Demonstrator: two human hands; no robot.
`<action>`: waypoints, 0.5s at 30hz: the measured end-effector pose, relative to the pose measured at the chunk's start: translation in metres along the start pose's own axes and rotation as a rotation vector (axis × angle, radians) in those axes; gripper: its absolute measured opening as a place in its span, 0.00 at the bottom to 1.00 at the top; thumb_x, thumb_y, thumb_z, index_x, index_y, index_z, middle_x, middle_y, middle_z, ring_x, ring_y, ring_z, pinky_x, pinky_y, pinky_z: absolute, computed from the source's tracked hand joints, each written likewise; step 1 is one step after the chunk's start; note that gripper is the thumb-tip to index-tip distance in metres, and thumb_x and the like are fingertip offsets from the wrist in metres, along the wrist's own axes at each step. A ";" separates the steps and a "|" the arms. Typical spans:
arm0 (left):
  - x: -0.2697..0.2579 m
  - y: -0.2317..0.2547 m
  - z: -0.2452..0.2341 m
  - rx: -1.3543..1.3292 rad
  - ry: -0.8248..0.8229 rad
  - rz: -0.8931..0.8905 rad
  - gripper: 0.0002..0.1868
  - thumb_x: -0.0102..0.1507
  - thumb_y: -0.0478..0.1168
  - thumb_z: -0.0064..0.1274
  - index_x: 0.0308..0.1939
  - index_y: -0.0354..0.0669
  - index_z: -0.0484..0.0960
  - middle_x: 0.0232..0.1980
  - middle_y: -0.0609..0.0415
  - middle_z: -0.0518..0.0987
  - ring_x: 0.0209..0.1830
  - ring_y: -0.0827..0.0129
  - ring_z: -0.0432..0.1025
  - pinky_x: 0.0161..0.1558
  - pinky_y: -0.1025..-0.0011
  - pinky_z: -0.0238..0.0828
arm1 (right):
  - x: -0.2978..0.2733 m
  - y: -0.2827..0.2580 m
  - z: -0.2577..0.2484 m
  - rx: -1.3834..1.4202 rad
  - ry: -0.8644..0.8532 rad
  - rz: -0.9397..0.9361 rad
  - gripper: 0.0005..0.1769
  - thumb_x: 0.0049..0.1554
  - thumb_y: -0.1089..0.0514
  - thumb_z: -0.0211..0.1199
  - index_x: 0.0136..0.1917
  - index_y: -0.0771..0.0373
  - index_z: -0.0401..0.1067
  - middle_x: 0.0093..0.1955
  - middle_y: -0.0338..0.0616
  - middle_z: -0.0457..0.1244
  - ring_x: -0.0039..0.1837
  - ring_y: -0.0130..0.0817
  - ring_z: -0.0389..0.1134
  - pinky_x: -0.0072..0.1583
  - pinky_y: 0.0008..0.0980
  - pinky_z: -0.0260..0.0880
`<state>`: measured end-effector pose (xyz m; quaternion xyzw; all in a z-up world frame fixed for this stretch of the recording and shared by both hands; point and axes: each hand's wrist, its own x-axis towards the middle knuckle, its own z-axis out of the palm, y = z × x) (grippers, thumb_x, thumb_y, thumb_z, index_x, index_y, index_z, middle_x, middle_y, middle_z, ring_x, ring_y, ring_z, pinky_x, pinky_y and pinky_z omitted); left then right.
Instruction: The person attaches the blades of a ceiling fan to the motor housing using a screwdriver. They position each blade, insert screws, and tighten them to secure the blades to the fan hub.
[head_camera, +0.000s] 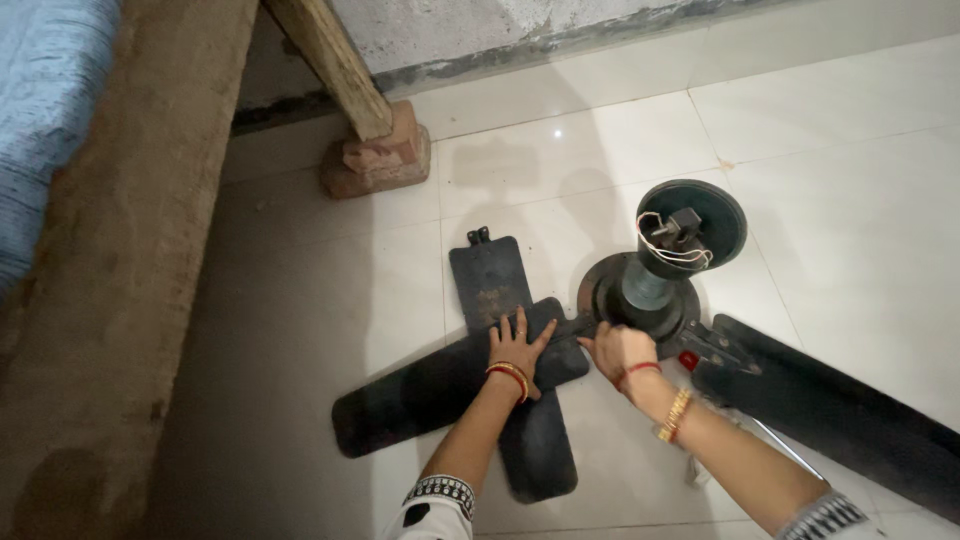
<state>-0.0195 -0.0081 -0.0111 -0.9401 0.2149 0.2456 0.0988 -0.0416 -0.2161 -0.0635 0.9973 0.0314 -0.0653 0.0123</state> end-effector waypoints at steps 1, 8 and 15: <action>-0.001 0.001 0.001 0.010 -0.003 0.000 0.82 0.40 0.60 0.79 0.81 0.76 0.27 0.84 0.33 0.32 0.81 0.31 0.37 0.73 0.39 0.41 | -0.009 0.004 0.001 0.027 0.047 -0.008 0.27 0.64 0.37 0.49 0.44 0.61 0.73 0.36 0.47 0.70 0.36 0.40 0.73 0.36 0.37 0.73; -0.001 0.000 0.004 0.036 0.039 0.005 0.82 0.41 0.61 0.79 0.81 0.75 0.27 0.83 0.32 0.32 0.80 0.30 0.37 0.73 0.37 0.40 | -0.083 0.071 0.048 -0.286 0.088 -0.065 0.08 0.54 0.60 0.57 0.45 0.62 0.75 0.44 0.50 0.70 0.39 0.39 0.75 0.36 0.39 0.77; -0.002 0.005 -0.002 0.062 0.014 -0.010 0.82 0.41 0.61 0.78 0.81 0.72 0.27 0.84 0.34 0.32 0.81 0.31 0.35 0.74 0.36 0.35 | -0.072 0.094 0.060 -0.358 0.142 0.011 0.08 0.57 0.58 0.58 0.48 0.63 0.73 0.51 0.49 0.65 0.42 0.39 0.75 0.38 0.38 0.77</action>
